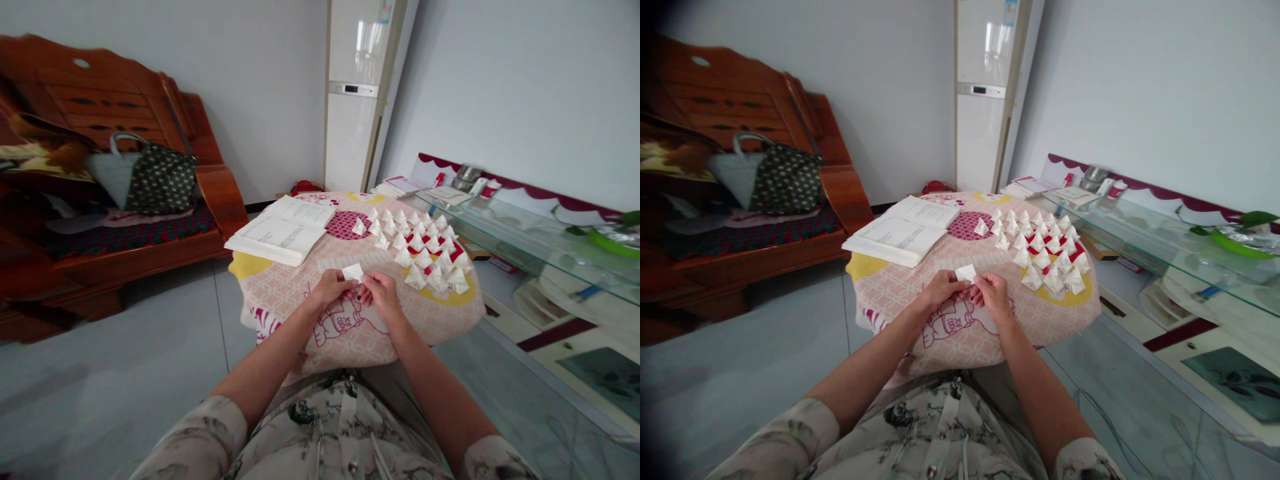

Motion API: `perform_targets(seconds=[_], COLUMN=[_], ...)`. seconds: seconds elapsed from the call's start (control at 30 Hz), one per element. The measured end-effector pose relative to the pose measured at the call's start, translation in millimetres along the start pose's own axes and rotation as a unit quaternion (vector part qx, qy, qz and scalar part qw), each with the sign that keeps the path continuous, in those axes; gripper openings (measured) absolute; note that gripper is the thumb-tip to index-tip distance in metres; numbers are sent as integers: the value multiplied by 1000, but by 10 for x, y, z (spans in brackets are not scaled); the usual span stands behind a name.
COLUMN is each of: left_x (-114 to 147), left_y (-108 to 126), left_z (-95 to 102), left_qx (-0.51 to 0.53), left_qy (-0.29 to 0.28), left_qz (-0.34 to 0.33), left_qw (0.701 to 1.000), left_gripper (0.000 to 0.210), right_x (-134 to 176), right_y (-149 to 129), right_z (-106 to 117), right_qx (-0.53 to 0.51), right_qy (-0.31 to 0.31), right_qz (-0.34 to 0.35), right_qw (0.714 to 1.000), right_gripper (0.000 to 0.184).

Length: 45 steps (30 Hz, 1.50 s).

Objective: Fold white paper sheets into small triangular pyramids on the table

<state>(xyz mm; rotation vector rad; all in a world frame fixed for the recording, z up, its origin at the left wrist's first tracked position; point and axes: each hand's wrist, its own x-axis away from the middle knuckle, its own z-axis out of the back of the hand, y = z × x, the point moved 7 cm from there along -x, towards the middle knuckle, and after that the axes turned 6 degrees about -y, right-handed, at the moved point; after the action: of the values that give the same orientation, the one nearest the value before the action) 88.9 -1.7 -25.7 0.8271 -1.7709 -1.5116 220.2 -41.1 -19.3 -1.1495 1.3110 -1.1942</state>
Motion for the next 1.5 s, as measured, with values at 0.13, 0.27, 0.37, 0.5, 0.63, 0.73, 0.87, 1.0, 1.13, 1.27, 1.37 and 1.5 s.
perform_targets(seconds=[0.13,0.27,0.37,0.5,0.63,0.73,0.87,1.0,1.13,1.27,1.37,1.5], left_x=[-4,1,18,36,38,42,53,71,86,88,75,72], left_y=[30,25,33,40,45,28,77,145,179,148,138,142], left_z=[-23,-23,-41,-33,-8,7,54,150,181,173,147,176], left_qx=[-27,-8,1,-3,-1,12,53,57,45,69,74,61], left_qy=[-17,-5,-2,10,8,6,37,102,123,116,90,100], left_qz=[-29,-24,-18,-16,-29,-17,-48,-90,-104,-80,-79,-102], left_qw=[999,1000,1000,1000,1000,1000,997,989,986,988,990,988], left_gripper=[23,19,18,17,21,24,31,32,29,28,32,34], right_x=[1,3,10,20,26,30,42,44,31,24,29,37], right_y=[-6,-16,-20,-21,-32,-53,-86,-82,-52,-40,-52,-64], right_z=[-27,-12,9,34,38,34,29,6,-6,-7,-15,-31], right_qx=[-8,-9,-14,-24,-22,-21,-28,-23,-13,-8,-6,-6], right_qy=[-18,-4,14,31,33,28,22,2,-13,-16,-19,-29], right_qz=[-15,-16,-15,-17,-14,-10,-3,-2,0,1,3,4], right_qw=[1000,1000,1000,999,999,999,999,1000,1000,1000,1000,1000], right_gripper=[33,32,32,32,31,32,32,31,30,29,29,28])
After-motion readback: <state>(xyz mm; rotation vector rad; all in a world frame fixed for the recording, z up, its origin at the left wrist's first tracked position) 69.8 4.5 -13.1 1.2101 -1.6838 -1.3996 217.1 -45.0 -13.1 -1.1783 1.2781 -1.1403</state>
